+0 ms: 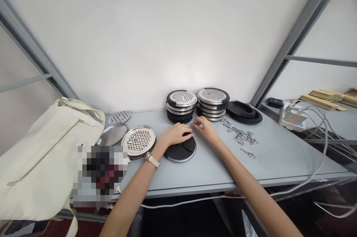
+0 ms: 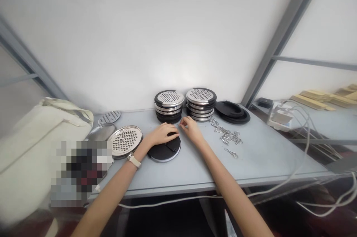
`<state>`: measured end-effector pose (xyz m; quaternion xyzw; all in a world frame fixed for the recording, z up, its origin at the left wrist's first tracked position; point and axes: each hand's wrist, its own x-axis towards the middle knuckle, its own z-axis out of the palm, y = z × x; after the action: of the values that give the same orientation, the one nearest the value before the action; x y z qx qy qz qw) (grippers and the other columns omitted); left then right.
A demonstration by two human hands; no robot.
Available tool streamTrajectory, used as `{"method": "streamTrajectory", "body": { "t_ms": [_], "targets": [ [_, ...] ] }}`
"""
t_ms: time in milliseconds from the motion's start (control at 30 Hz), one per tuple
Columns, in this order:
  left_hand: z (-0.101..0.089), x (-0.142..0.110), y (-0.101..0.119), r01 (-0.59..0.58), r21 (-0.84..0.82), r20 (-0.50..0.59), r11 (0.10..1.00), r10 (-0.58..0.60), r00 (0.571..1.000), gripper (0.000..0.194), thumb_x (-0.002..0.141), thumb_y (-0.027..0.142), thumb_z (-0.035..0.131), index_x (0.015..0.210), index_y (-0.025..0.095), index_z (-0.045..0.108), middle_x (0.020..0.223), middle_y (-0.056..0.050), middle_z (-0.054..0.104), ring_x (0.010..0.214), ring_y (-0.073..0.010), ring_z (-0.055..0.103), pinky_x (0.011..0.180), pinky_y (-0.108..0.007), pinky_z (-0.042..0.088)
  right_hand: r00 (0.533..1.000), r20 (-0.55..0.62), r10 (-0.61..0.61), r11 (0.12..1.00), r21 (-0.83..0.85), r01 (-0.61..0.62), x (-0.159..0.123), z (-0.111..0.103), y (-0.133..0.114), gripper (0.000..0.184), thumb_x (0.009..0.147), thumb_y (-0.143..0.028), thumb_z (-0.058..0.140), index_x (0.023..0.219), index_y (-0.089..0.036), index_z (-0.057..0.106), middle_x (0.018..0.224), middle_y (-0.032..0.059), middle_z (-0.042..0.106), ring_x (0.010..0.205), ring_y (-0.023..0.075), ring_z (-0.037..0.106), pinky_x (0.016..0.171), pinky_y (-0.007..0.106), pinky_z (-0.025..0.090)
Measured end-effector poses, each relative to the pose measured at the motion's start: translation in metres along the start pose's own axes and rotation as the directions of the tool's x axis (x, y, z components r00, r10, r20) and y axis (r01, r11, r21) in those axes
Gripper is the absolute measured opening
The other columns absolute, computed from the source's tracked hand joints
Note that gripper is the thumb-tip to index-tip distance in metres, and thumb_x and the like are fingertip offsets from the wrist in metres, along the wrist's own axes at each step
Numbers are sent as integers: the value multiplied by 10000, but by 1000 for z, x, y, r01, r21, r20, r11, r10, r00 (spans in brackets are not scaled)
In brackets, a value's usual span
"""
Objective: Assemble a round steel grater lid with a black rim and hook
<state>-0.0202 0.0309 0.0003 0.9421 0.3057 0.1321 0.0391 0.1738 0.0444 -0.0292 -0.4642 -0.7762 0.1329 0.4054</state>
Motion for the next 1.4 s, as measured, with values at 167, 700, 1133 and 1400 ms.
{"method": "streamTrajectory", "body": {
  "t_ms": [167, 700, 1133, 1400],
  "targets": [
    [5, 1, -7, -1, -55, -5, 998, 1, 1000, 242, 957, 342, 443, 940, 199, 639, 957, -16, 661, 934, -149, 587, 840, -253, 383, 1000, 20, -2, 1000, -22, 2, 0, 3, 4, 117, 801, -209, 526, 687, -206, 496, 742, 31, 528, 700, 179, 531, 670, 307, 455],
    [7, -6, -24, 198, -25, -116, 980, -199, 973, 177, 935, 285, 466, 929, 192, 616, 941, -36, 641, 925, -187, 581, 842, -297, 409, 962, 242, 125, 969, 178, -171, -4, 5, -3, 178, 823, -353, 572, 751, -194, 536, 633, 8, 633, 591, 158, 591, 598, 274, 451],
    [14, -6, -29, 184, -79, -129, 980, -193, 973, 214, 945, 252, 412, 890, 172, 603, 938, -54, 590, 929, -183, 547, 867, -303, 432, 871, 482, 97, 888, 354, -294, -6, 4, -12, 353, 812, -530, 581, 756, -193, 491, 610, 15, 644, 577, 146, 602, 583, 264, 471],
    [16, -6, -29, 191, -46, -124, 980, -195, 973, 206, 940, 225, 405, 905, 169, 600, 940, -53, 586, 910, -184, 539, 857, -311, 430, 782, 614, 106, 893, 287, -347, -8, -2, -21, 361, 802, -533, 559, 719, -194, 467, 536, -17, 596, 501, 116, 524, 530, 246, 415]
  ]
}}
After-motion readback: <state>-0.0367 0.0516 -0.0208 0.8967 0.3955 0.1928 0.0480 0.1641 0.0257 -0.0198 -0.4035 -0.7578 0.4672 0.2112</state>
